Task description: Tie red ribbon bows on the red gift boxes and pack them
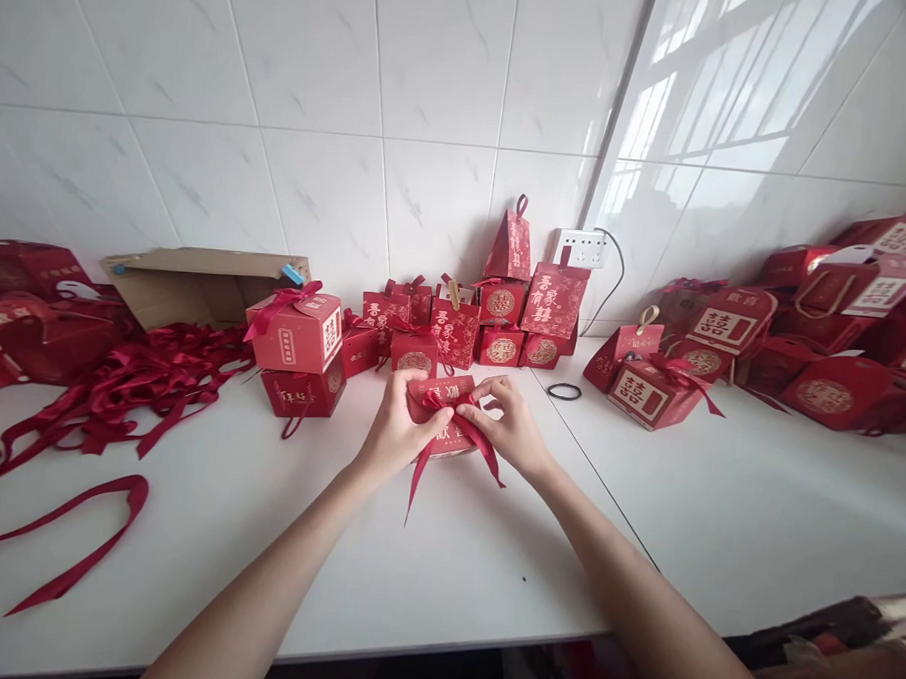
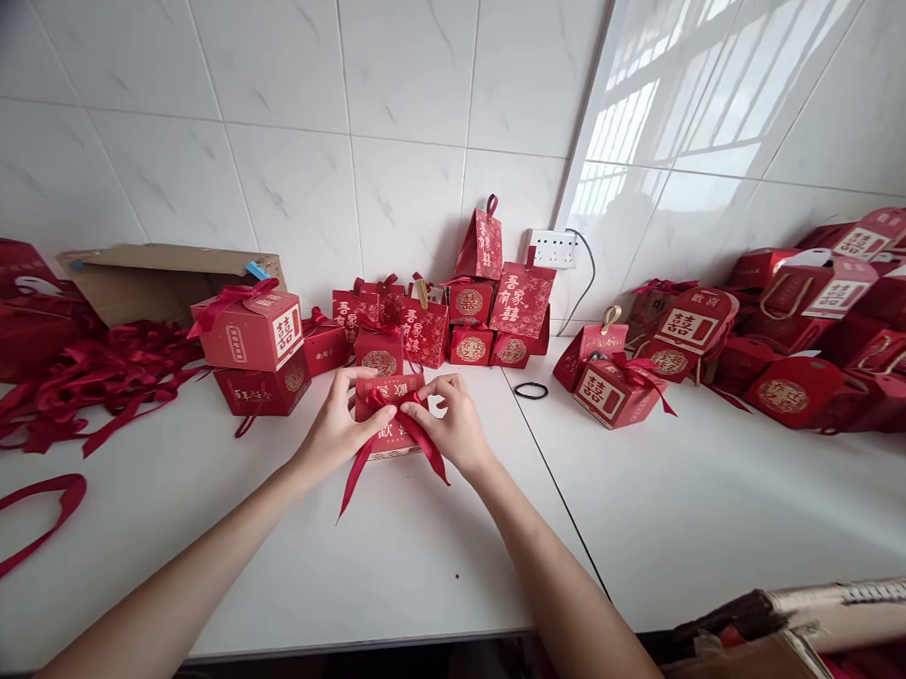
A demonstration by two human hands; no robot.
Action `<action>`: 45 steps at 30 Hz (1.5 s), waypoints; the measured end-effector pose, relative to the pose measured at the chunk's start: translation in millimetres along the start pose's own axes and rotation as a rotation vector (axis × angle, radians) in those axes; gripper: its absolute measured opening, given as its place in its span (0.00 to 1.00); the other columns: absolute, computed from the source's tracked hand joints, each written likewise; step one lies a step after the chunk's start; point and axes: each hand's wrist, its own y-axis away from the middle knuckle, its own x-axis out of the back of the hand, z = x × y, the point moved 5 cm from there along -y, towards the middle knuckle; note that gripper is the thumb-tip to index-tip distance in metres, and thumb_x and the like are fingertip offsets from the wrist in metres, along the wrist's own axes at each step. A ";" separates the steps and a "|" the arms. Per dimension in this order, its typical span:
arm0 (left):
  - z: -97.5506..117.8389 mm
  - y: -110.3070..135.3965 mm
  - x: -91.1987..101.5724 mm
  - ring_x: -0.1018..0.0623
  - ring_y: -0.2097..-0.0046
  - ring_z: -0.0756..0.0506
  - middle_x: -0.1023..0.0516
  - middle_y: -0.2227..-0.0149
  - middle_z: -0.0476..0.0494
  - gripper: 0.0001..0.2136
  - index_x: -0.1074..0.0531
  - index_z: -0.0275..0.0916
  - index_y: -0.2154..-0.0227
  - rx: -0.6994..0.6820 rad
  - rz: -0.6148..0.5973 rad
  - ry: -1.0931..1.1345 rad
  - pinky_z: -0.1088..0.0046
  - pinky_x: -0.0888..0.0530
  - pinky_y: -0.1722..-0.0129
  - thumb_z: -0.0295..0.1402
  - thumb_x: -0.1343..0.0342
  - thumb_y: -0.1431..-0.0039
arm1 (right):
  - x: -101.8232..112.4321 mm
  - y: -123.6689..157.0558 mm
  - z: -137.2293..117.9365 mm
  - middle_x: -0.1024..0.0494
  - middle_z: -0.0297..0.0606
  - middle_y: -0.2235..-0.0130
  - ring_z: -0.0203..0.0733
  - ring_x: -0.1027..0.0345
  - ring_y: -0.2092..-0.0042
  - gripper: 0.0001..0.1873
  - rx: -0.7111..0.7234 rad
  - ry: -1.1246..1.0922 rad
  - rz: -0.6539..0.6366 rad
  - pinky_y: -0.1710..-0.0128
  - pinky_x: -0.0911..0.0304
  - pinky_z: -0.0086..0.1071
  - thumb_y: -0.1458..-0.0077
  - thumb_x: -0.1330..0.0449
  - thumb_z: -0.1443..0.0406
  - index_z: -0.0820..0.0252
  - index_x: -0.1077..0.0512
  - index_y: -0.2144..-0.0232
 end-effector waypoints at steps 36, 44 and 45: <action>-2.1 -0.3 4.4 0.31 0.57 0.46 0.34 0.63 0.42 0.09 0.47 0.41 0.76 -0.140 0.163 -0.234 0.69 0.32 0.60 0.30 0.59 0.40 | -5.7 4.0 21.0 0.29 0.31 0.73 0.34 0.35 0.68 0.15 -0.450 -0.749 -0.019 0.61 0.39 0.33 0.62 0.32 0.59 0.61 0.34 0.80; -0.4 -3.8 4.4 0.30 0.59 0.47 0.33 0.63 0.43 0.08 0.46 0.41 0.76 -0.151 0.172 -0.247 0.70 0.31 0.60 0.29 0.57 0.42 | -1.0 4.0 19.4 0.31 0.36 0.71 0.40 0.34 0.65 0.16 -0.415 -0.553 0.146 0.56 0.36 0.42 0.59 0.36 0.56 0.60 0.36 0.78; 1.3 -3.8 5.0 0.30 0.60 0.47 0.33 0.64 0.43 0.08 0.45 0.41 0.76 -0.161 0.173 -0.241 0.70 0.31 0.61 0.30 0.56 0.42 | 5.0 5.0 11.1 0.31 0.38 0.69 0.42 0.34 0.62 0.14 -0.305 -0.418 0.226 0.56 0.36 0.43 0.56 0.38 0.56 0.60 0.36 0.75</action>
